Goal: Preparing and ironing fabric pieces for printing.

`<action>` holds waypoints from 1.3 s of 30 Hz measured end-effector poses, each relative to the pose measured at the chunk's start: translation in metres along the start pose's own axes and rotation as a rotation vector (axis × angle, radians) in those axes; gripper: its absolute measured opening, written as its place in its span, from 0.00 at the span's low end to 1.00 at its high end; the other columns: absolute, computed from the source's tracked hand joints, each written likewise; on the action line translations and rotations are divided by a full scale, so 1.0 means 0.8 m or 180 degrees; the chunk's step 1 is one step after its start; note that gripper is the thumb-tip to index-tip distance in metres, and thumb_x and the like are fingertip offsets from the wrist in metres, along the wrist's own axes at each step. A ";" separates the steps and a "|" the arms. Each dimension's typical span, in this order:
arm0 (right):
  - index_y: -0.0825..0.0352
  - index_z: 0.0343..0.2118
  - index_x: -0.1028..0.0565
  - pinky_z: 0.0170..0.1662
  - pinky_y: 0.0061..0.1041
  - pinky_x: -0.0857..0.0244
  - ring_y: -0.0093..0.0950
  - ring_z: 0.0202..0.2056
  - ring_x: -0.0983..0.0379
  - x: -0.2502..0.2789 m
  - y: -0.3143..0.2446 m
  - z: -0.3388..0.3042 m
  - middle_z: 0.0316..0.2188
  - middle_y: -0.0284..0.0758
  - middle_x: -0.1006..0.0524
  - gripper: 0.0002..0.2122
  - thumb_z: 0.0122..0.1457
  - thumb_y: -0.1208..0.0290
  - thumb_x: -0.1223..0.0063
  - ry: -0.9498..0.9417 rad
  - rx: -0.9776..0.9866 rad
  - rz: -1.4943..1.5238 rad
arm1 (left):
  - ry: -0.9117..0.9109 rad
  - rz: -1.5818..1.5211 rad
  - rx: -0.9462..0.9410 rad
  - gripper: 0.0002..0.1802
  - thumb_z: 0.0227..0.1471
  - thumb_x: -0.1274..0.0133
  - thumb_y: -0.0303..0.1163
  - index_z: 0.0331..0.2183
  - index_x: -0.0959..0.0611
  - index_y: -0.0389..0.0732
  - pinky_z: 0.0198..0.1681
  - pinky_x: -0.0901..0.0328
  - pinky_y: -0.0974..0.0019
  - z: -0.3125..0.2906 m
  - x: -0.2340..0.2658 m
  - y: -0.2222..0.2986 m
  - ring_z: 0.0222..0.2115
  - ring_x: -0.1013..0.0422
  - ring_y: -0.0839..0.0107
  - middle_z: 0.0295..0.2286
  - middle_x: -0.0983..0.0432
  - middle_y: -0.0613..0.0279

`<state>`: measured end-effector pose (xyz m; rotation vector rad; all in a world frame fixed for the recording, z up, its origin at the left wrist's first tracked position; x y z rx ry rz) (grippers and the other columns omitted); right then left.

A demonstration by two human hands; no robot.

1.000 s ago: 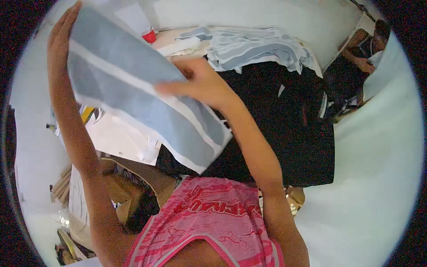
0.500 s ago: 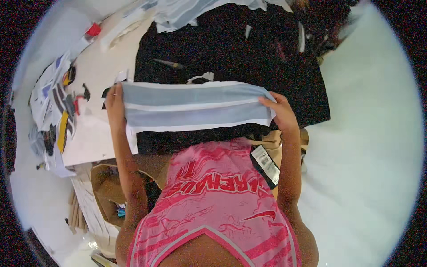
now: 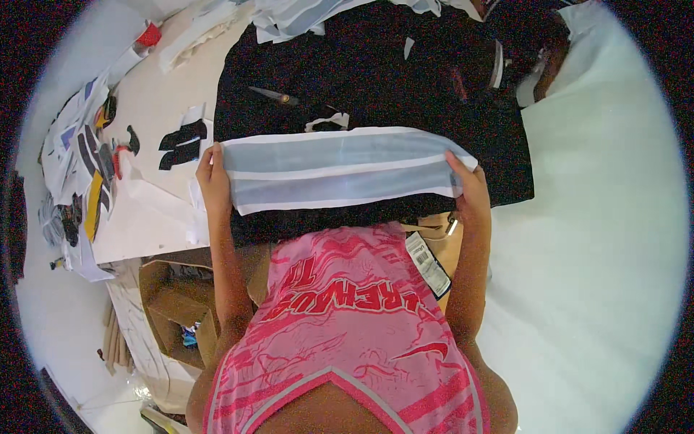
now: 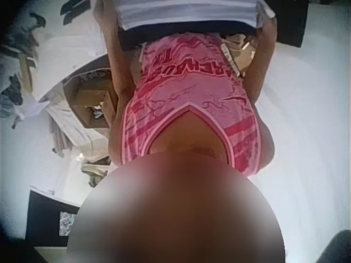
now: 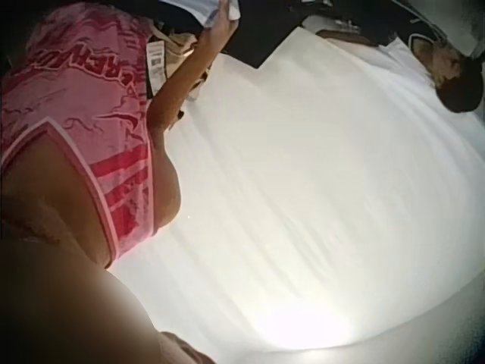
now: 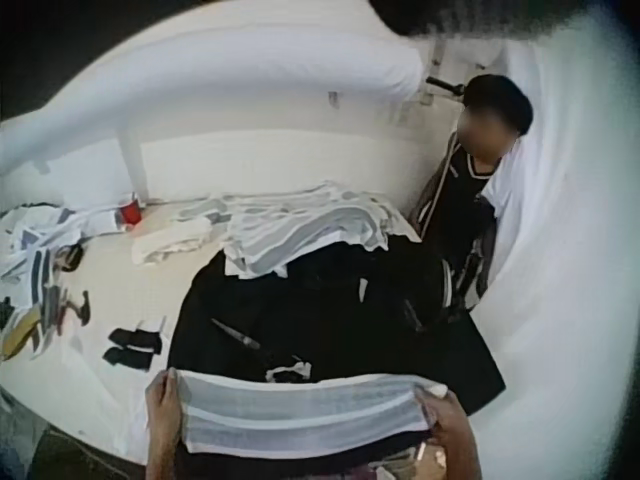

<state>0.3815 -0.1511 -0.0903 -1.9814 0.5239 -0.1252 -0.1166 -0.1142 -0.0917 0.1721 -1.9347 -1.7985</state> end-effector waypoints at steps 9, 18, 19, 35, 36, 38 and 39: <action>0.71 0.49 0.22 0.48 0.28 0.28 0.27 0.43 0.22 -0.003 -0.003 0.015 0.43 0.36 0.19 0.19 0.59 0.66 0.32 -0.0008 0.0335 -0.0413 | -0.0043 0.0309 -0.0237 0.22 0.70 0.53 0.40 0.30 0.24 0.31 0.29 0.43 0.69 0.013 0.006 -0.027 0.26 0.42 0.79 0.21 0.37 0.66; 0.72 0.49 0.23 0.48 0.27 0.27 0.27 0.44 0.21 -0.015 -0.050 -0.012 0.44 0.37 0.20 0.18 0.59 0.70 0.33 0.0299 0.0966 -0.0215 | -0.0133 -0.0358 -0.0044 0.21 0.71 0.56 0.44 0.30 0.22 0.39 0.16 0.43 0.73 0.011 -0.006 0.002 0.13 0.37 0.82 0.16 0.34 0.68; 0.72 0.49 0.23 0.47 0.27 0.27 0.27 0.44 0.21 -0.012 -0.052 -0.009 0.44 0.37 0.20 0.17 0.60 0.71 0.33 0.0281 0.0948 -0.0183 | -0.0177 -0.0365 0.0062 0.22 0.71 0.56 0.44 0.29 0.24 0.38 0.16 0.43 0.73 0.005 -0.006 0.000 0.13 0.37 0.81 0.15 0.34 0.68; 0.69 0.36 0.16 0.33 0.26 0.31 0.31 0.29 0.20 -0.192 -0.158 -0.113 0.27 0.39 0.19 0.13 0.44 0.80 0.38 -0.2054 0.2612 -0.2322 | -0.2070 0.0105 -0.2501 0.38 0.39 0.26 0.31 0.54 0.20 0.40 0.56 0.33 0.56 -0.079 -0.102 0.273 0.51 0.26 0.57 0.50 0.22 0.54; 0.68 0.37 0.16 0.33 0.26 0.31 0.33 0.29 0.19 -0.207 -0.157 -0.117 0.28 0.40 0.19 0.14 0.43 0.80 0.38 -0.2090 0.2783 -0.2162 | -0.2204 0.0220 -0.2632 0.37 0.38 0.26 0.31 0.53 0.19 0.40 0.56 0.33 0.54 -0.088 -0.112 0.282 0.51 0.26 0.54 0.50 0.22 0.54; 0.69 0.37 0.17 0.34 0.26 0.29 0.34 0.29 0.19 -0.215 -0.163 -0.123 0.29 0.40 0.18 0.14 0.42 0.81 0.36 -0.1926 0.2901 -0.2206 | -0.2281 0.0422 -0.2684 0.35 0.39 0.27 0.29 0.53 0.18 0.41 0.53 0.31 0.53 -0.099 -0.128 0.290 0.49 0.25 0.51 0.48 0.20 0.54; 0.69 0.37 0.17 0.36 0.27 0.28 0.37 0.31 0.19 -0.213 -0.160 -0.121 0.31 0.41 0.17 0.14 0.43 0.80 0.36 -0.1805 0.2867 -0.2210 | -0.2286 0.0427 -0.2718 0.35 0.39 0.27 0.29 0.53 0.18 0.41 0.53 0.31 0.53 -0.101 -0.130 0.288 0.49 0.25 0.51 0.48 0.20 0.54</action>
Point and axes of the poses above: each hand's wrist, its own z-axis towards the middle knuckle, its own x-axis out of the back of the hand, y = z × x, the point moved 3 cm from there along z, towards the middle knuckle
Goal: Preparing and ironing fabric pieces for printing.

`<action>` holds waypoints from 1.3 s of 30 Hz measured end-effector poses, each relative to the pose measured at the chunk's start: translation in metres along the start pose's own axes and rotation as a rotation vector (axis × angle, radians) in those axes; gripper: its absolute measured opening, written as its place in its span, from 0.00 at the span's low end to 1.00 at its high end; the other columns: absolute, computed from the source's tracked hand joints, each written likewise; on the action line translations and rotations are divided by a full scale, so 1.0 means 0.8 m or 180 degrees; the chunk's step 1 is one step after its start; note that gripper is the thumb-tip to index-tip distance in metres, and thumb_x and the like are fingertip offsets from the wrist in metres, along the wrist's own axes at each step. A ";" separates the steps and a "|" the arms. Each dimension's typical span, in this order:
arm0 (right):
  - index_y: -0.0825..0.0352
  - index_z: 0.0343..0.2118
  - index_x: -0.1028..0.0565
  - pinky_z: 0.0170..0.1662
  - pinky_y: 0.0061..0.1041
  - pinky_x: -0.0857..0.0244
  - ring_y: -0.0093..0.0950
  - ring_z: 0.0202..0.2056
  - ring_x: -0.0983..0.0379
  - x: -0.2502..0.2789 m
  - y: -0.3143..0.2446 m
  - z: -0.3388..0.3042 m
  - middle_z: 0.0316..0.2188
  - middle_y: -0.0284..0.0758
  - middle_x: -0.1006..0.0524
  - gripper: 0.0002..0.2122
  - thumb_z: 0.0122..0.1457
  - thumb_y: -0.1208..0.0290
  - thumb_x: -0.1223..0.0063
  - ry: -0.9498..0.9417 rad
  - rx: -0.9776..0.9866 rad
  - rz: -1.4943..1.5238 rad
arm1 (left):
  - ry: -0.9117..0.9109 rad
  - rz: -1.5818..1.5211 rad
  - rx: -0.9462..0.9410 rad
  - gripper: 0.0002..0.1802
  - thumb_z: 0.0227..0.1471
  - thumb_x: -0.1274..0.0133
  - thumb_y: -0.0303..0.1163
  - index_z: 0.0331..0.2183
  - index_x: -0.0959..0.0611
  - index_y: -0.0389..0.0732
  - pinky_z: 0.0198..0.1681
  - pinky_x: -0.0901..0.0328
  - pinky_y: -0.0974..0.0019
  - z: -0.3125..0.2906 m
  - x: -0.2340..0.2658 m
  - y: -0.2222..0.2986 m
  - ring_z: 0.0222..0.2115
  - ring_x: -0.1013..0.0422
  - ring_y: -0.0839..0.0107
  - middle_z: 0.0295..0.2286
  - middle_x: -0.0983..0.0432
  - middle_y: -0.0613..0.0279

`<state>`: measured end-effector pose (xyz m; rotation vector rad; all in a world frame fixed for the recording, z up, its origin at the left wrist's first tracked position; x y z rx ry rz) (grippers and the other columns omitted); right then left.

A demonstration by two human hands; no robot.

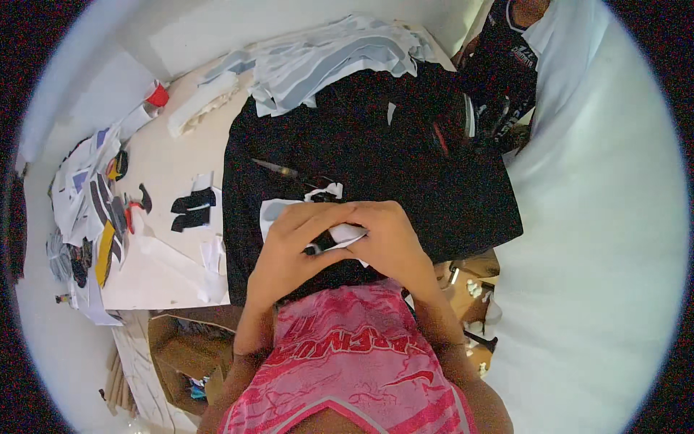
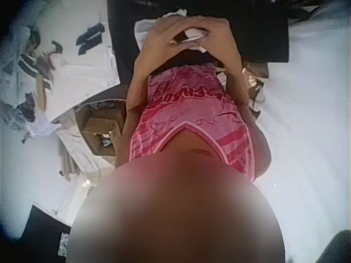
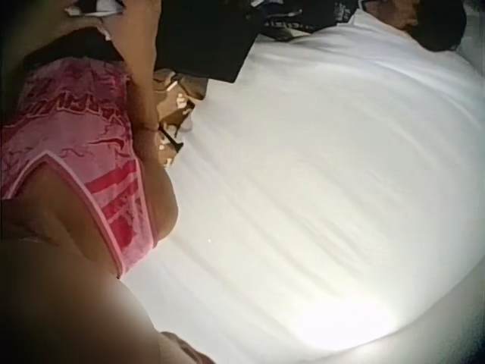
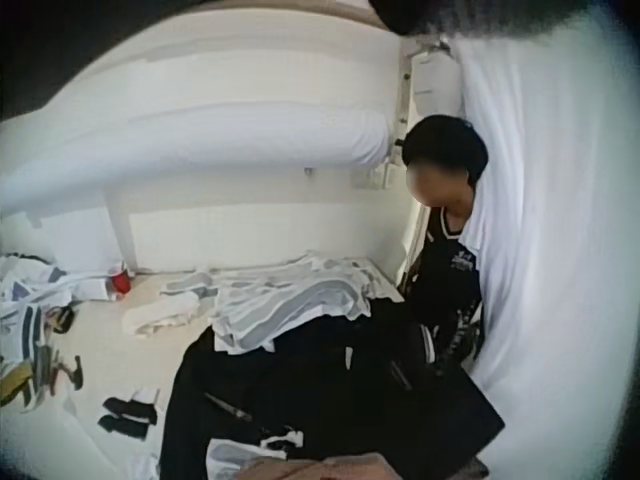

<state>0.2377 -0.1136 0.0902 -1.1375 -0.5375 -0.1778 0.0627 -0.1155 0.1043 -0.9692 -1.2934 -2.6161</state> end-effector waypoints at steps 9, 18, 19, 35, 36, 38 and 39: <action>0.70 0.34 0.18 0.35 0.28 0.29 0.32 0.31 0.20 0.003 0.010 -0.034 0.29 0.39 0.19 0.12 0.44 0.80 0.31 0.0099 -0.0696 0.0237 | -0.0111 -0.0271 0.0562 0.27 0.47 0.33 0.24 0.52 0.18 0.40 0.40 0.26 0.60 -0.017 -0.017 0.002 0.38 0.19 0.55 0.41 0.17 0.50; 0.70 0.35 0.19 0.34 0.20 0.34 0.19 0.31 0.25 -0.041 0.031 -0.044 0.29 0.32 0.20 0.09 0.52 0.76 0.31 0.0051 -0.1131 0.0958 | 0.0242 -0.0329 0.1133 0.10 0.54 0.38 0.23 0.40 0.14 0.35 0.37 0.27 0.64 -0.045 0.002 -0.016 0.32 0.18 0.62 0.34 0.16 0.51; 0.70 0.37 0.19 0.35 0.20 0.34 0.16 0.32 0.26 -0.045 0.037 -0.048 0.30 0.30 0.19 0.09 0.53 0.76 0.31 -0.0030 -0.1336 0.1069 | 0.0445 -0.0454 0.1129 0.09 0.55 0.39 0.23 0.40 0.15 0.34 0.37 0.28 0.66 -0.047 0.003 -0.017 0.32 0.19 0.67 0.33 0.16 0.52; 0.73 0.38 0.18 0.38 0.19 0.30 0.18 0.33 0.22 -0.056 0.034 -0.020 0.32 0.34 0.16 0.09 0.53 0.80 0.41 0.0114 -0.0978 0.1709 | 0.0722 -0.1142 0.1178 0.40 0.36 0.23 0.29 0.53 0.21 0.39 0.47 0.30 0.67 -0.059 0.011 -0.013 0.42 0.22 0.70 0.40 0.19 0.58; 0.72 0.37 0.18 0.36 0.19 0.30 0.18 0.32 0.22 -0.053 0.031 -0.017 0.30 0.34 0.16 0.09 0.51 0.80 0.39 0.0150 -0.0817 0.1451 | 0.0727 -0.1138 0.1171 0.40 0.36 0.23 0.29 0.53 0.21 0.39 0.47 0.30 0.67 -0.055 0.011 -0.013 0.42 0.22 0.70 0.40 0.19 0.58; 0.72 0.36 0.18 0.35 0.18 0.31 0.17 0.30 0.23 -0.047 0.023 -0.011 0.28 0.34 0.16 0.09 0.50 0.79 0.36 0.0197 -0.0660 0.1195 | 0.0791 -0.0667 0.0748 0.32 0.39 0.26 0.26 0.49 0.18 0.37 0.45 0.30 0.66 -0.049 0.013 -0.008 0.41 0.22 0.69 0.40 0.18 0.57; 0.72 0.35 0.18 0.33 0.18 0.31 0.17 0.29 0.23 -0.045 0.020 -0.010 0.27 0.34 0.17 0.09 0.49 0.79 0.34 0.0160 -0.0886 0.1098 | 0.0781 -0.0669 0.0747 0.32 0.39 0.26 0.26 0.49 0.18 0.37 0.45 0.30 0.66 -0.046 0.013 -0.006 0.41 0.22 0.69 0.40 0.18 0.57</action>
Point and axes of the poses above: each hand's wrist, its own z-axis towards the middle knuckle, its own x-axis out of the back of the hand, y = z × x, the point moved 3 cm from there along z, towards the middle knuckle
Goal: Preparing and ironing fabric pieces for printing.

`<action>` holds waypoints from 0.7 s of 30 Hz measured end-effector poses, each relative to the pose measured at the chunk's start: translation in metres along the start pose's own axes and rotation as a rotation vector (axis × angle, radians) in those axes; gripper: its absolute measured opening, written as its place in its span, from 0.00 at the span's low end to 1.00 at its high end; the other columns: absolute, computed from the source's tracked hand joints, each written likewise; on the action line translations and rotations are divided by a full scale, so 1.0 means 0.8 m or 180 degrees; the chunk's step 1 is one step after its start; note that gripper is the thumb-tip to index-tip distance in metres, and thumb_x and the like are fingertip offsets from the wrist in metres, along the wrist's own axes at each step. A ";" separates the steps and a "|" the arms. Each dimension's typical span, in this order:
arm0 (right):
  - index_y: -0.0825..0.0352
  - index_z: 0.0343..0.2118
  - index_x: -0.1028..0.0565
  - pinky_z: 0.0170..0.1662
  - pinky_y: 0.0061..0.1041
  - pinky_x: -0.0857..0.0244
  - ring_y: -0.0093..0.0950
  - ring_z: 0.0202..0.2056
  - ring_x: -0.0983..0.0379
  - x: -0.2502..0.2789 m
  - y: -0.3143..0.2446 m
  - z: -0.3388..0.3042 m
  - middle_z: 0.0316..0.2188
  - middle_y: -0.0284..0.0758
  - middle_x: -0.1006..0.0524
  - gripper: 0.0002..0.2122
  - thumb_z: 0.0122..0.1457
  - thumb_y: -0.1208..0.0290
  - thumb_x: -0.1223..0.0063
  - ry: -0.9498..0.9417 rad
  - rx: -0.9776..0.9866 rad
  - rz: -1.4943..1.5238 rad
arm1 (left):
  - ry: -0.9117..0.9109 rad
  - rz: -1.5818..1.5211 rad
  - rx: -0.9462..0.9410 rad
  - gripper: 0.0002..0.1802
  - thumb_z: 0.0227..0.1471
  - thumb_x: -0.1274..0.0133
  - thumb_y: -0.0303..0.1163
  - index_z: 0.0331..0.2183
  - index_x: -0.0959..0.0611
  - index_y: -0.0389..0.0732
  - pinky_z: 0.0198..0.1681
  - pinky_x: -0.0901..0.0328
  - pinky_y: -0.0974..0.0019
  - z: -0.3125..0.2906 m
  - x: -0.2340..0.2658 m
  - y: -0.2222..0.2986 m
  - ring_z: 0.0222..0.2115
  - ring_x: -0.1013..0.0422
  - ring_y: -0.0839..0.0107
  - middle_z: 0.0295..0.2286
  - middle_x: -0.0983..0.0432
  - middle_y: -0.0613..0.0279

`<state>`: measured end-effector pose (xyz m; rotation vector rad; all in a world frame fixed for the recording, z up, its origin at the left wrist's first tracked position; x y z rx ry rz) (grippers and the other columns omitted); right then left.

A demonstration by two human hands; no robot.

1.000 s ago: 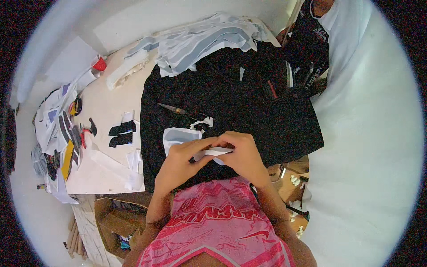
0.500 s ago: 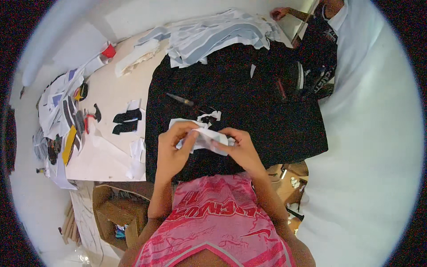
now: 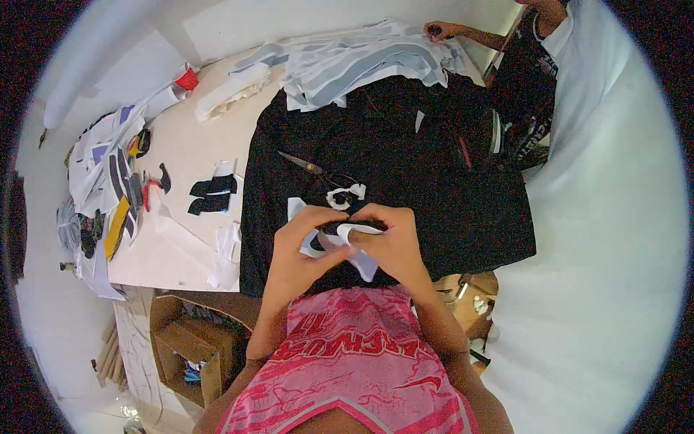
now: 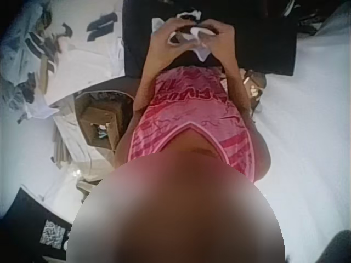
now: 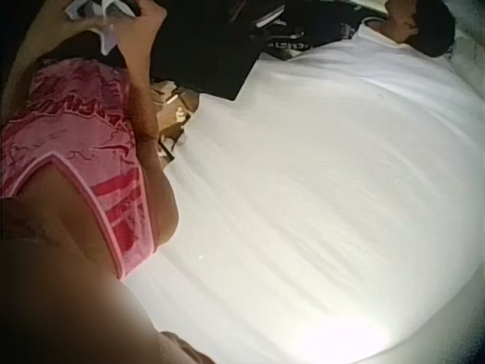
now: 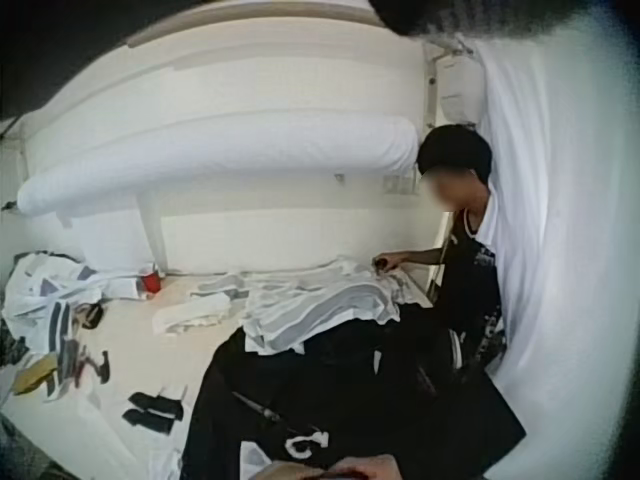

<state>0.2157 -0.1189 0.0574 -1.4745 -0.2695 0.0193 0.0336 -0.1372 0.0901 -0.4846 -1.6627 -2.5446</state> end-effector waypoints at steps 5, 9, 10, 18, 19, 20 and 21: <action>0.72 0.34 0.18 0.31 0.19 0.32 0.16 0.28 0.23 0.013 -0.008 0.010 0.26 0.36 0.17 0.09 0.51 0.76 0.31 0.0057 -0.0039 -0.0128 | -0.0140 0.0078 0.0180 0.15 0.49 0.38 0.19 0.42 0.15 0.33 0.40 0.29 0.67 0.012 0.003 0.002 0.35 0.22 0.68 0.35 0.18 0.53; 0.72 0.33 0.18 0.31 0.16 0.34 0.13 0.27 0.27 0.014 -0.008 0.007 0.23 0.29 0.20 0.06 0.53 0.77 0.33 0.0006 0.0143 -0.0449 | 0.0091 0.0071 0.0252 0.09 0.57 0.45 0.19 0.41 0.17 0.31 0.37 0.30 0.71 0.007 0.013 -0.014 0.30 0.24 0.73 0.32 0.19 0.57; 0.72 0.33 0.18 0.30 0.17 0.35 0.13 0.26 0.28 0.012 -0.003 0.006 0.23 0.29 0.20 0.07 0.55 0.75 0.33 -0.0050 0.0136 -0.0292 | 0.0074 0.0065 0.0246 0.09 0.57 0.45 0.19 0.41 0.17 0.31 0.37 0.30 0.71 0.006 0.010 -0.015 0.30 0.24 0.73 0.32 0.19 0.57; 0.70 0.37 0.17 0.29 0.15 0.37 0.11 0.27 0.29 0.039 0.008 0.002 0.25 0.26 0.20 0.07 0.60 0.72 0.34 -0.0226 -0.0319 0.0168 | 0.1864 0.0537 0.0488 0.12 0.70 0.56 0.33 0.34 0.26 0.35 0.28 0.43 0.73 0.016 0.046 -0.020 0.26 0.41 0.82 0.24 0.37 0.70; 0.69 0.37 0.17 0.28 0.14 0.37 0.10 0.27 0.29 0.040 0.009 -0.003 0.25 0.26 0.20 0.07 0.61 0.72 0.35 -0.0437 -0.0301 0.0479 | 0.2133 0.0690 0.0349 0.14 0.71 0.57 0.33 0.32 0.29 0.36 0.29 0.45 0.72 0.017 0.050 -0.018 0.27 0.44 0.80 0.24 0.42 0.70; 0.69 0.38 0.17 0.28 0.13 0.38 0.09 0.28 0.29 0.041 0.010 -0.007 0.25 0.26 0.20 0.07 0.61 0.72 0.35 -0.0650 -0.0281 0.0790 | 0.2239 0.0723 0.0417 0.14 0.71 0.58 0.33 0.32 0.30 0.36 0.30 0.45 0.71 0.014 0.058 -0.019 0.27 0.44 0.80 0.24 0.42 0.69; 0.69 0.38 0.17 0.28 0.13 0.38 0.10 0.27 0.28 0.042 0.009 -0.012 0.25 0.27 0.20 0.06 0.61 0.73 0.36 -0.0951 -0.0526 0.0979 | 0.2346 0.0758 0.0486 0.14 0.71 0.59 0.33 0.32 0.30 0.36 0.30 0.45 0.71 0.011 0.065 -0.020 0.28 0.44 0.79 0.24 0.42 0.68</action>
Point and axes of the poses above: each hand's wrist, its own z-axis towards the middle knuckle, its own x-axis out of the back of the hand, y = z × x, the point moved 3 cm from there along z, towards the middle knuckle
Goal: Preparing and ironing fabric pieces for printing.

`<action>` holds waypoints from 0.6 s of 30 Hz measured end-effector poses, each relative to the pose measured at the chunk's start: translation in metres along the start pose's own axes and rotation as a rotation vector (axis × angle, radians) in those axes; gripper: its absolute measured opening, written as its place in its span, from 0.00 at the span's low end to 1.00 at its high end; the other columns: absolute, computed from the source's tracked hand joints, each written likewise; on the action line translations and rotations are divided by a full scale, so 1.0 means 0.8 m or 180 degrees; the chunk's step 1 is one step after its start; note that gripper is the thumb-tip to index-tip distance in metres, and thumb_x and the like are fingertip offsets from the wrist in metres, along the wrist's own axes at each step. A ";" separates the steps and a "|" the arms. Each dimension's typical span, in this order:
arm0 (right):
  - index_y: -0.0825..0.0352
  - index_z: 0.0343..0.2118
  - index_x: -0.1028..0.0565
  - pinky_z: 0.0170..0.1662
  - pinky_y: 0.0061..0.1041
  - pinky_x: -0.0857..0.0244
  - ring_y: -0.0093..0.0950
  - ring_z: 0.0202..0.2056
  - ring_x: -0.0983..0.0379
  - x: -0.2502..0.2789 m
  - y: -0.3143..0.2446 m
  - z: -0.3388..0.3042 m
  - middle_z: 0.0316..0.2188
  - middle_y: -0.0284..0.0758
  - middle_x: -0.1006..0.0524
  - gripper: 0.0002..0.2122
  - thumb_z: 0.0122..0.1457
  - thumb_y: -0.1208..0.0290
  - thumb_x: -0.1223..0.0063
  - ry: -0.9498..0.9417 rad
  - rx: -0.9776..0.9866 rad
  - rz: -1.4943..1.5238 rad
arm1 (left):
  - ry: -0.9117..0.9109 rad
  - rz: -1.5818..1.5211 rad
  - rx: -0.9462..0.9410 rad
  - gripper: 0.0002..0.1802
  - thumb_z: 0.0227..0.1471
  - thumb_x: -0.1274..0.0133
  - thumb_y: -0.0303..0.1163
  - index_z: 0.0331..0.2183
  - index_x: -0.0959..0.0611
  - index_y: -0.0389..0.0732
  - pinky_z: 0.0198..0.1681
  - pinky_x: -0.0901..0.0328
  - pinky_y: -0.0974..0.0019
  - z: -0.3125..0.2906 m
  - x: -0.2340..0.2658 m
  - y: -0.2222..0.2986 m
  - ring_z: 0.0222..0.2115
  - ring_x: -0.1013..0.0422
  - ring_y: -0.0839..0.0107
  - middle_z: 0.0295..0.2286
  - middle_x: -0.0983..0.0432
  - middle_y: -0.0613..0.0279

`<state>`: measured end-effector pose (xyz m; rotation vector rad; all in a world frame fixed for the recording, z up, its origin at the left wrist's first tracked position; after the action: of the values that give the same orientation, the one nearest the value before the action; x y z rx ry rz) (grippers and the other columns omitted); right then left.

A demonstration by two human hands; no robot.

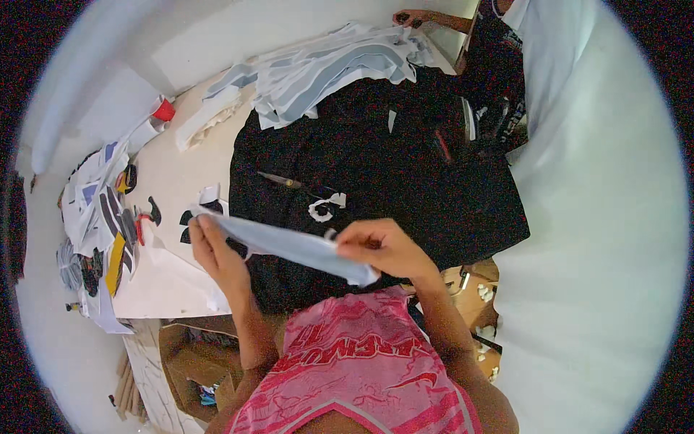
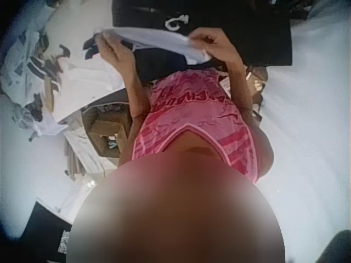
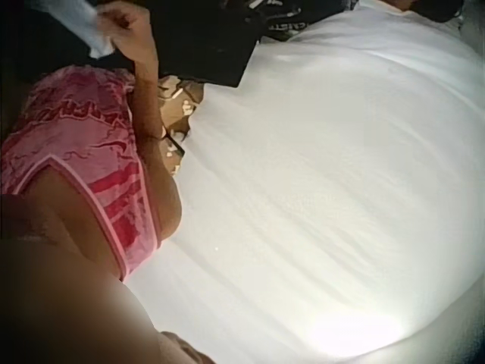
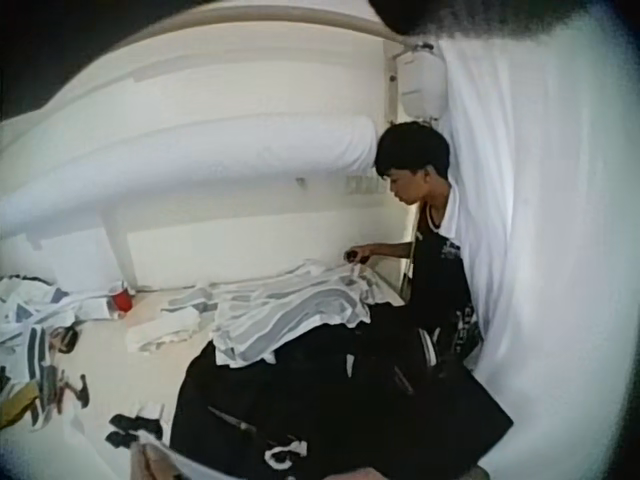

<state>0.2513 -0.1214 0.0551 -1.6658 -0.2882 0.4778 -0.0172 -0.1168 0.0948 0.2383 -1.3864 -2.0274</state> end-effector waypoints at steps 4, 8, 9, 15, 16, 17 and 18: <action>0.69 0.40 0.17 0.30 0.17 0.33 0.16 0.29 0.24 -0.010 -0.005 -0.007 0.29 0.31 0.18 0.07 0.60 0.76 0.35 -0.0939 -0.0505 0.0177 | 0.0214 -0.0215 -0.0033 0.16 0.72 0.61 0.34 0.33 0.26 0.37 0.32 0.45 0.72 0.010 0.004 0.010 0.28 0.41 0.80 0.26 0.32 0.66; 0.68 0.47 0.20 0.47 0.24 0.32 0.24 0.43 0.24 -0.030 -0.003 0.010 0.41 0.34 0.20 0.17 0.55 0.75 0.31 -0.0919 0.0488 -0.0599 | -0.0047 0.0018 -0.0310 0.15 0.69 0.56 0.33 0.31 0.24 0.36 0.26 0.46 0.71 -0.001 -0.001 0.036 0.23 0.42 0.80 0.21 0.33 0.67; 0.68 0.50 0.22 0.50 0.25 0.33 0.25 0.46 0.25 -0.044 -0.015 0.009 0.43 0.34 0.21 0.21 0.53 0.74 0.29 -0.0565 0.0751 -0.0753 | -0.0248 0.0218 -0.0286 0.14 0.68 0.53 0.33 0.31 0.22 0.36 0.23 0.48 0.70 -0.008 0.001 0.038 0.21 0.42 0.81 0.19 0.34 0.68; 0.69 0.56 0.27 0.54 0.27 0.35 0.24 0.50 0.28 -0.073 -0.016 0.027 0.47 0.35 0.24 0.27 0.53 0.76 0.30 0.0141 0.1120 -0.0604 | -0.1312 0.0120 -0.0545 0.12 0.65 0.48 0.34 0.38 0.17 0.35 0.20 0.39 0.68 -0.027 -0.026 0.055 0.15 0.30 0.74 0.18 0.26 0.54; 0.70 0.52 0.25 0.49 0.26 0.33 0.24 0.45 0.27 -0.070 -0.009 0.029 0.41 0.36 0.23 0.22 0.55 0.74 0.31 0.0087 0.0969 -0.0348 | -0.1460 0.0079 -0.0352 0.12 0.65 0.48 0.33 0.38 0.17 0.34 0.20 0.39 0.68 -0.028 -0.028 0.054 0.16 0.30 0.76 0.19 0.25 0.55; 0.70 0.47 0.24 0.44 0.26 0.31 0.23 0.39 0.26 -0.069 -0.004 0.030 0.36 0.37 0.22 0.17 0.57 0.71 0.32 0.0028 0.0813 -0.0090 | -0.1458 0.0076 -0.0357 0.12 0.65 0.48 0.33 0.38 0.17 0.34 0.20 0.39 0.68 -0.029 -0.028 0.052 0.16 0.30 0.76 0.19 0.25 0.55; 0.70 0.47 0.24 0.44 0.26 0.31 0.23 0.39 0.26 -0.069 -0.005 0.028 0.36 0.37 0.22 0.17 0.57 0.71 0.32 0.0029 0.0821 -0.0095 | -0.1399 -0.0037 -0.0287 0.11 0.63 0.46 0.33 0.39 0.17 0.34 0.21 0.38 0.68 -0.030 -0.027 0.047 0.18 0.30 0.78 0.19 0.24 0.56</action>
<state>0.1924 -0.1257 0.0644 -1.4104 -0.2340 0.4644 0.0267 -0.1301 0.1131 -0.2558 -1.5425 -2.2326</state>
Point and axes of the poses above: each hand's wrist, its own z-axis towards the middle knuckle, its own x-axis out of the back of the hand, y = z × x, the point moved 3 cm from there along z, towards the middle knuckle
